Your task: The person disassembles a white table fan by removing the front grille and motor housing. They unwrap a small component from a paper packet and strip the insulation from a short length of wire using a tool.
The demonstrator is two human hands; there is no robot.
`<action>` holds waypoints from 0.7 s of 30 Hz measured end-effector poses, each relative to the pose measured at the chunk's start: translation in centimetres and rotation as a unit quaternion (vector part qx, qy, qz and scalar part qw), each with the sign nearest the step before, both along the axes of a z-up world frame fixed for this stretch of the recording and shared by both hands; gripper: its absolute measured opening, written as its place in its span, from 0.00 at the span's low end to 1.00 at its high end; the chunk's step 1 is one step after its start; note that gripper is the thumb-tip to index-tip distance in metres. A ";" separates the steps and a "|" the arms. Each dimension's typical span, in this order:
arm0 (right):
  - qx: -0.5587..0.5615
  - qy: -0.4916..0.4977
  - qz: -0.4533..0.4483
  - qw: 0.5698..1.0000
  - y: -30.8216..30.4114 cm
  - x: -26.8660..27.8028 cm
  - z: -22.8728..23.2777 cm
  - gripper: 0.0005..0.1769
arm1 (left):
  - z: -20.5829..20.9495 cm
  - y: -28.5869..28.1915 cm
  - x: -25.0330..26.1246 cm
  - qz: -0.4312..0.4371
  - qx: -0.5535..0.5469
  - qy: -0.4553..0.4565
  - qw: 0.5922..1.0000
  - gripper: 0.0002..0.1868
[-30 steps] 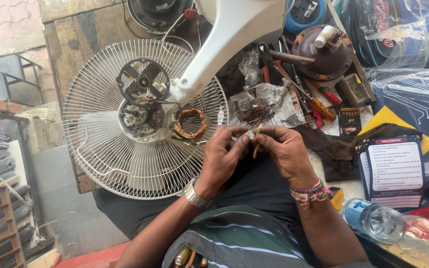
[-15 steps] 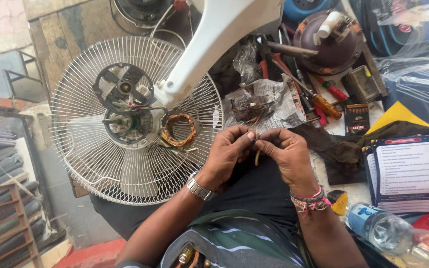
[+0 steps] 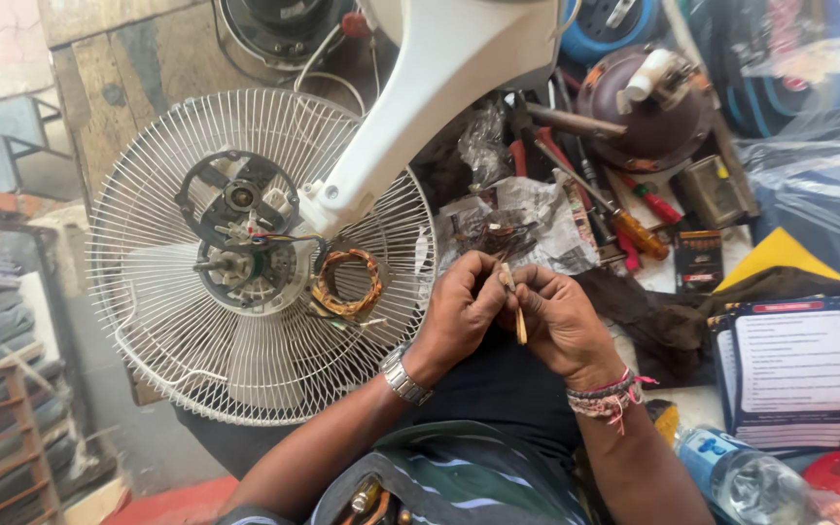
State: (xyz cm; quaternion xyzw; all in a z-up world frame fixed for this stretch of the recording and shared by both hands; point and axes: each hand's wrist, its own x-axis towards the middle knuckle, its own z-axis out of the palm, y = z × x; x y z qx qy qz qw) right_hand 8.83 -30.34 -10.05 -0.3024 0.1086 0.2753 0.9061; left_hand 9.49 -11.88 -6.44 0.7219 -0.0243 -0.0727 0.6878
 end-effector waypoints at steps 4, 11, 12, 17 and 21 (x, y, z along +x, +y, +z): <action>-0.088 -0.047 -0.038 0.994 0.5 -0.6 1.9 0.11 | 0.9 0.6 -1.3 -0.003 -0.004 0.025 1.000 0.10; -0.191 -0.063 -0.076 0.977 2.6 -2.0 3.9 0.11 | 0.8 4.4 -5.6 -0.078 0.129 0.064 0.986 0.15; -0.223 -0.079 -0.079 0.968 3.1 -2.5 4.3 0.12 | 1.2 5.0 -5.9 -0.082 0.121 0.064 0.987 0.14; -0.222 -0.103 -0.061 0.968 4.4 -3.5 6.1 0.10 | 3.2 5.9 -7.0 0.008 -0.074 0.048 0.996 0.10; -0.216 -0.118 -0.056 0.968 5.6 -4.0 6.3 0.11 | 3.3 5.8 -6.6 0.058 -0.086 0.007 0.995 0.10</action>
